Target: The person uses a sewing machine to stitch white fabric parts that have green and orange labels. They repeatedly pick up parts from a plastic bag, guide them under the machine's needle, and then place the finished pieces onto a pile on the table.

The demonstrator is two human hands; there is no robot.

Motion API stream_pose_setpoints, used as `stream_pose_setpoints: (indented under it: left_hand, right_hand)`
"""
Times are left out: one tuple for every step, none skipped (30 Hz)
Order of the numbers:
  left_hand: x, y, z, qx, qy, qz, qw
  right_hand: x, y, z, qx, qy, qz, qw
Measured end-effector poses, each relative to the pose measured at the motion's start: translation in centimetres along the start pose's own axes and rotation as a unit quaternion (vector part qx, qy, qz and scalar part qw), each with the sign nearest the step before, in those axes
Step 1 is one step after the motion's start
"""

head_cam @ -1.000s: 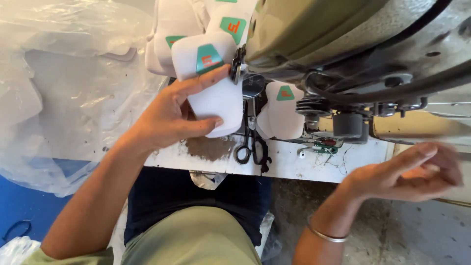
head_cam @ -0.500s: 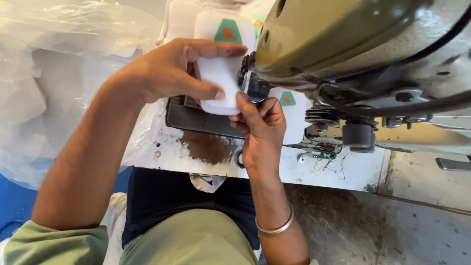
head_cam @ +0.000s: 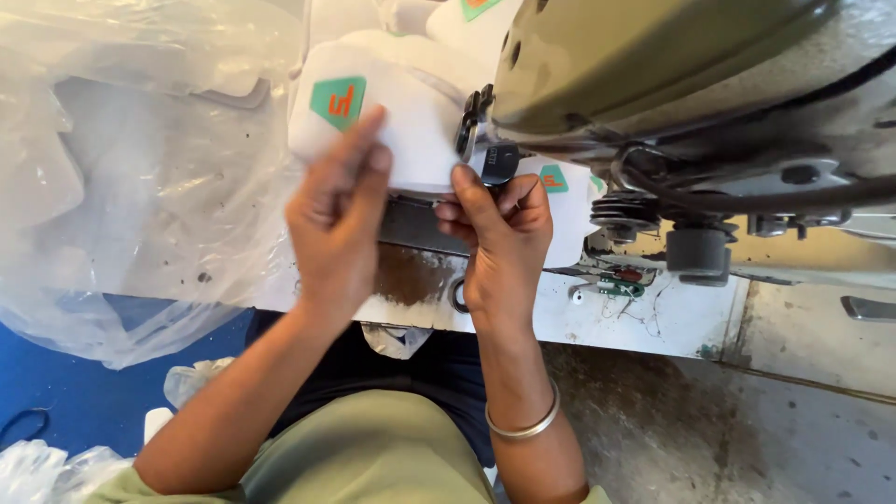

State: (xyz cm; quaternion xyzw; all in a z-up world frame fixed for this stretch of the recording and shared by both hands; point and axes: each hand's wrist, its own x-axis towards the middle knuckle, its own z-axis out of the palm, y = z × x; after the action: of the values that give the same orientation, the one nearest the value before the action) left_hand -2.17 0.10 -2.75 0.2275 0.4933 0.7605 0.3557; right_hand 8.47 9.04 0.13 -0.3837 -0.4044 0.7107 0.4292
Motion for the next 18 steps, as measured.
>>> stream_pose_setpoints:
  left_hand:
    - [0.4, 0.5, 0.0, -0.041, 0.039, 0.038, 0.998]
    - [1.1, 1.1, 0.0, -0.082, 0.075, 0.079, 0.991]
    - [1.0, 2.1, 0.1, -0.081, 0.072, 0.082, 0.991]
    - [0.6, 3.2, 0.2, -0.07, 0.077, 0.063, 0.993]
    - [0.3, 4.1, 0.3, -0.058, 0.081, 0.045, 0.994]
    - [-1.0, 3.3, 0.2, -0.058, 0.081, 0.043, 0.994]
    - [-2.3, 2.4, 0.1, -0.038, 0.056, 0.007, 0.998]
    - [-3.6, 1.5, 0.0, -0.02, 0.031, -0.03, 0.999]
    - [-3.9, 1.3, 0.5, -0.022, 0.03, -0.032, 0.999]
    - [-4.4, 1.0, 1.1, -0.02, 0.013, -0.046, 0.999]
    - [-4.8, 0.8, 1.6, -0.019, -0.004, -0.06, 0.998]
    - [-4.8, 0.3, 1.6, -0.021, -0.005, -0.06, 0.998]
    - [-4.9, -0.2, 1.6, 0.016, -0.009, -0.05, 0.999]
    - [-4.9, -0.6, 1.4, 0.056, -0.012, -0.041, 0.998]
    - [-4.5, -0.2, 1.5, 0.057, -0.011, -0.041, 0.997]
    - [-4.1, 0.2, 1.6, 0.038, -0.021, -0.05, 0.998]
    - [-3.7, 0.6, 1.7, 0.018, -0.03, -0.059, 0.998]
    - [-3.1, 1.2, 1.9, 0.018, -0.03, -0.058, 0.998]
  right_hand:
    - [0.0, -0.2, 0.3, -0.013, 0.013, 0.001, 1.0]
    - [0.1, -0.4, 0.6, -0.024, 0.026, 0.001, 0.999]
    - [0.2, -0.4, 0.4, -0.021, 0.025, -0.002, 0.999]
    - [0.2, -0.4, 0.1, -0.032, 0.013, -0.007, 0.999]
    - [0.2, -0.2, -0.2, -0.043, 0.0, -0.013, 0.999]
    - [0.0, -0.4, -0.3, -0.043, 0.002, -0.012, 0.999]
    - [-0.2, -0.5, -0.4, -0.022, -0.013, 0.002, 1.0]
    - [-0.3, -0.8, -0.5, -0.002, -0.028, 0.017, 0.999]
    - [-0.3, -0.4, -0.9, -0.003, -0.026, 0.017, 1.0]
    - [-0.4, 0.0, -1.3, 0.012, -0.044, 0.003, 0.999]
    - [-0.6, 0.4, -1.7, 0.026, -0.062, -0.01, 0.998]
    - [-0.5, 0.4, -1.6, 0.025, -0.061, -0.012, 0.998]
    - [-0.5, 0.4, -1.6, 0.028, -0.05, -0.017, 0.998]
    - [-0.5, 0.5, -1.4, 0.034, -0.04, -0.021, 0.998]
    - [-0.6, 0.4, -1.4, 0.034, -0.04, -0.02, 0.998]
    - [-0.6, 0.4, -1.5, 0.015, -0.043, -0.039, 0.998]
    - [-0.6, 0.3, -1.6, -0.004, -0.046, -0.059, 0.997]
    - [-0.6, -0.4, -1.3, -0.004, -0.046, -0.06, 0.997]
